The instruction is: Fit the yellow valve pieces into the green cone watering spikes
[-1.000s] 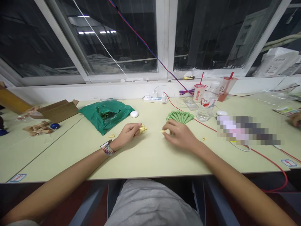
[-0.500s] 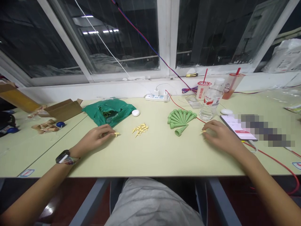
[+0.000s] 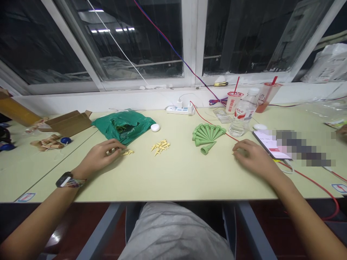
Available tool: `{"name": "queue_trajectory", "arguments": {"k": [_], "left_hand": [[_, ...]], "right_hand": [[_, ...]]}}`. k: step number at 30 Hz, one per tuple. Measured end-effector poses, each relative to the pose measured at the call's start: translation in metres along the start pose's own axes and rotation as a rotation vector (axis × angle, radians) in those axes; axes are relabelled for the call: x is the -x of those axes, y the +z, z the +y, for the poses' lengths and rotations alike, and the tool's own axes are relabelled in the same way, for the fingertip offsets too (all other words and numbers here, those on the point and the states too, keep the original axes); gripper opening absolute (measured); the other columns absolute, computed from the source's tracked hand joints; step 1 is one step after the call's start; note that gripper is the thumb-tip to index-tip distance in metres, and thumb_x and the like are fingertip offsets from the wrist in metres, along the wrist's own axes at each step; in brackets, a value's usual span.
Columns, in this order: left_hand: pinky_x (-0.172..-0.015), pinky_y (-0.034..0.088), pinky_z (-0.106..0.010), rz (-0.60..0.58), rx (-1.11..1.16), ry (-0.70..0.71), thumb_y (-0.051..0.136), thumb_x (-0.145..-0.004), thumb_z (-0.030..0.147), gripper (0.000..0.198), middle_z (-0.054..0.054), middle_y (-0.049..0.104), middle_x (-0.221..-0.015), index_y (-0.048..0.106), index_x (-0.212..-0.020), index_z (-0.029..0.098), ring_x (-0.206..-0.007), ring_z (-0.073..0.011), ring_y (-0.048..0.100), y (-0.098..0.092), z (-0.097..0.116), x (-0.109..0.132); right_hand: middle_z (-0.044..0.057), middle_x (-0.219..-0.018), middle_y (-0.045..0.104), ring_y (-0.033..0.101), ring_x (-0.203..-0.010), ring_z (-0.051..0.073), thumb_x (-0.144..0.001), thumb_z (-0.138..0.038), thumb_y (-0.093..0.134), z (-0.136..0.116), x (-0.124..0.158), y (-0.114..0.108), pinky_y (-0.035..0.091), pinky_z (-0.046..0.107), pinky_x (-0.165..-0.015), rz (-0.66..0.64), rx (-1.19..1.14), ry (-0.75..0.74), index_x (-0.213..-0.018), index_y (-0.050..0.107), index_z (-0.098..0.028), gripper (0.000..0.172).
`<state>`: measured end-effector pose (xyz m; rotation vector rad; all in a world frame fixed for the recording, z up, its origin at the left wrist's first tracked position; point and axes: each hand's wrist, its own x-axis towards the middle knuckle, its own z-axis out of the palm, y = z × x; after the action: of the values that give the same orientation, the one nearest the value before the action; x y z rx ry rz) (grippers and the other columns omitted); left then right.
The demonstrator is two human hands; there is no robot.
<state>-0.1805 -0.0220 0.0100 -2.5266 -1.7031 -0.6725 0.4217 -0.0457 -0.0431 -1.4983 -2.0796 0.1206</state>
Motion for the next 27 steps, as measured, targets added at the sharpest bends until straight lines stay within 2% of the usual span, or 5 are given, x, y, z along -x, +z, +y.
{"name": "queue_trajectory", "arguments": {"k": [7, 14, 19, 23, 27], "left_hand": [[-0.108, 0.047, -0.038, -0.122, 0.077, 0.173, 0.057, -0.103, 0.049, 0.035, -0.009, 0.068, -0.131, 0.074, -0.124, 0.026, -0.124, -0.0272, 0.062, 0.010, 0.006, -0.003], [-0.104, 0.048, -0.040, -0.132, 0.063, 0.257, 0.050, -0.106, 0.046, 0.035, -0.010, 0.069, -0.124, 0.071, -0.122, 0.023, -0.118, -0.0269, 0.062, 0.021, 0.041, -0.030], [-0.088, 0.049, -0.039, -0.186, -0.039, 0.292, 0.048, -0.105, 0.036, 0.032, -0.011, 0.070, -0.110, 0.071, -0.120, 0.020, -0.101, -0.0271, 0.067, 0.041, 0.077, -0.060], [-0.082, 0.048, -0.036, -0.183, 0.011, 0.268, 0.049, -0.101, 0.030, 0.026, -0.008, 0.069, -0.102, 0.071, -0.112, 0.021, -0.094, -0.0250, 0.066, 0.051, 0.078, -0.066], [-0.081, 0.049, -0.035, -0.173, 0.097, 0.207, 0.053, -0.100, 0.031, 0.023, -0.008, 0.071, -0.103, 0.071, -0.108, 0.021, -0.093, -0.0236, 0.067, 0.050, 0.069, -0.065]], "right_hand": [[0.009, -0.114, 0.072, 0.070, -0.104, 0.030, -0.097, -0.047, 0.056, -0.009, 0.002, -0.003, 0.053, 0.046, -0.094, 0.049, -0.023, -0.022, -0.101, 0.071, -0.026, 0.026], [0.009, -0.111, 0.073, 0.071, -0.103, 0.029, -0.099, -0.042, 0.055, -0.026, -0.003, 0.001, 0.053, 0.045, -0.093, 0.190, -0.027, -0.086, -0.100, 0.069, -0.027, 0.021], [0.012, -0.104, 0.076, 0.072, -0.103, 0.030, -0.099, -0.038, 0.058, -0.027, -0.007, -0.031, 0.052, 0.044, -0.097, 0.425, 0.040, -0.080, -0.096, 0.072, -0.025, 0.019], [0.012, -0.096, 0.078, 0.073, -0.090, 0.026, -0.095, -0.037, 0.065, -0.021, -0.002, -0.058, 0.056, 0.040, -0.087, 0.632, -0.063, 0.116, -0.089, 0.076, -0.022, 0.019], [0.010, -0.090, 0.078, 0.074, -0.086, 0.025, -0.091, -0.037, 0.070, -0.025, 0.000, -0.056, 0.057, 0.040, -0.085, 0.644, -0.221, 0.186, -0.087, 0.077, -0.020, 0.018]]}}
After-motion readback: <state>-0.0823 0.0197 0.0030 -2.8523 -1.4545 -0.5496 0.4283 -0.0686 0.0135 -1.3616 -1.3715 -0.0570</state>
